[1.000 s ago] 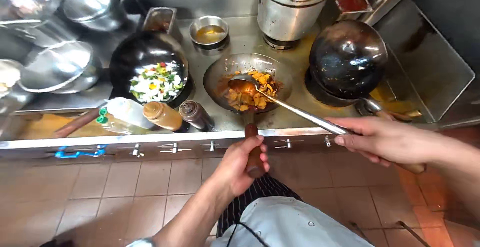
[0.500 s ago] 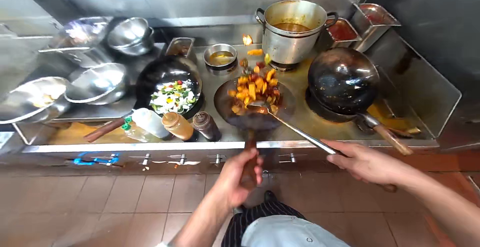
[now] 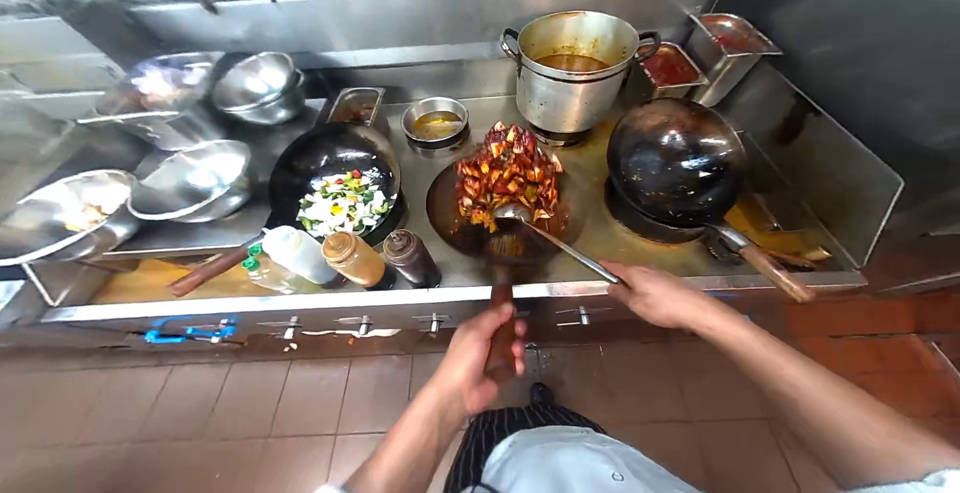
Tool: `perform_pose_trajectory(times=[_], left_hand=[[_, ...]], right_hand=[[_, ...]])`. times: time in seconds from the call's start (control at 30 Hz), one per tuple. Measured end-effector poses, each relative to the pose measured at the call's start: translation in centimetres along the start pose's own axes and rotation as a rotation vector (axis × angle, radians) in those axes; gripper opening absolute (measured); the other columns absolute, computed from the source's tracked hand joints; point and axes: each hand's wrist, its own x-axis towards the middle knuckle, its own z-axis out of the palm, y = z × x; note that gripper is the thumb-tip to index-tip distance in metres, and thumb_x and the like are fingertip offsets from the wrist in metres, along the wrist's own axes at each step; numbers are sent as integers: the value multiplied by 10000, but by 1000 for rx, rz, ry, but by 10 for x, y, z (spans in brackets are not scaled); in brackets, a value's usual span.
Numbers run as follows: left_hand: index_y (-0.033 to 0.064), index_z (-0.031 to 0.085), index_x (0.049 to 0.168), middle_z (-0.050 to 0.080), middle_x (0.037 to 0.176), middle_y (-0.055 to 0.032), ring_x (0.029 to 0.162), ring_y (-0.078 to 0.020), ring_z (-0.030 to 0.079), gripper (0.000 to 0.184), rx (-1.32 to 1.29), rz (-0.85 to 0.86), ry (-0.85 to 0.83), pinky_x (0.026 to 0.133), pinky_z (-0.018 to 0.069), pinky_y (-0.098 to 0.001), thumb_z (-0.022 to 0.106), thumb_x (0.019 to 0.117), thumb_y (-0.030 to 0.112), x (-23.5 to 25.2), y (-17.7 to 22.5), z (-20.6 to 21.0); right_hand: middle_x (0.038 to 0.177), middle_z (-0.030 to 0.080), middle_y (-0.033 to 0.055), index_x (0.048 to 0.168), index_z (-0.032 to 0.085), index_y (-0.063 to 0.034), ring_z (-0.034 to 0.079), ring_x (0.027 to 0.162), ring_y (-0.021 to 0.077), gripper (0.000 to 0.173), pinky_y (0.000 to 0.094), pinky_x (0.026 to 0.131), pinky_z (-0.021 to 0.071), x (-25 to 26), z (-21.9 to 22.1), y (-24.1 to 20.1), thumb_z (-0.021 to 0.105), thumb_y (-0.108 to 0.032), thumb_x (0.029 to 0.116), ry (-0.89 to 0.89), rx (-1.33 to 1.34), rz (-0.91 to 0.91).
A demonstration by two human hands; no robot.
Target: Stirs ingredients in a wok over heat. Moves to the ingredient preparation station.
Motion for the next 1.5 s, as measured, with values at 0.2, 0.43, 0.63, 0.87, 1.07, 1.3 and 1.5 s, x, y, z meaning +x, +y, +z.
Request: perform_pose_trajectory(times=[0.2,0.43,0.63,0.87,1.07,1.3,1.5], left_hand=[[79,568,1203,604,827,-62,547,-105,575,279,4,10,2,473,505,-213,530,1045,306,74,22,-2],[43,532,1349,655,894,-152,632,-186,638,361,1,20,16,552,549,-277,448,1094,285,97,4,-17],[54,514,1354,676,1007,-173,683,-200,667,366,-8,3,14,578,567,-285,431,1097,302,105,10,-17],[32,521,1180,594,788,-86,551,-144,608,236,-84,-61,32,486,556,-262,469,1090,243,30,2,27],[41,544,1158,611,820,-87,577,-139,620,217,-50,-22,22,506,558,-251,505,1076,238,27,14,39],[57,417,1389,585,841,-81,552,-142,597,351,48,44,-94,481,556,-273,439,1085,230,31,-56,-26],[23,511,1296,611,856,-90,556,-133,598,311,42,12,-11,470,544,-255,423,1104,251,14,-20,0]], right_hand=[[769,618,96,1538,479,-238,554,510,174,436,338,476,506,-5,-36,18,487,-249,1103,-47,219,134],[789,591,80,1441,531,-126,545,543,147,379,312,504,502,137,-30,-8,506,-236,1079,162,664,216],[1079,678,249,1532,406,-113,696,916,422,528,611,776,566,151,21,-72,542,-130,1023,32,58,-7],[1102,703,154,1614,346,-272,692,982,358,599,571,861,557,5,-10,-5,545,-224,1051,52,-249,-133],[834,663,81,1577,402,-393,588,521,179,496,355,471,534,-47,-79,33,488,-290,1100,-290,186,-3],[877,646,131,1602,360,-305,603,607,226,521,419,574,538,57,3,24,471,-328,1094,-79,127,49],[970,667,111,1615,330,-331,643,703,220,530,430,653,566,-20,-24,28,458,-358,1101,-135,65,-17]])
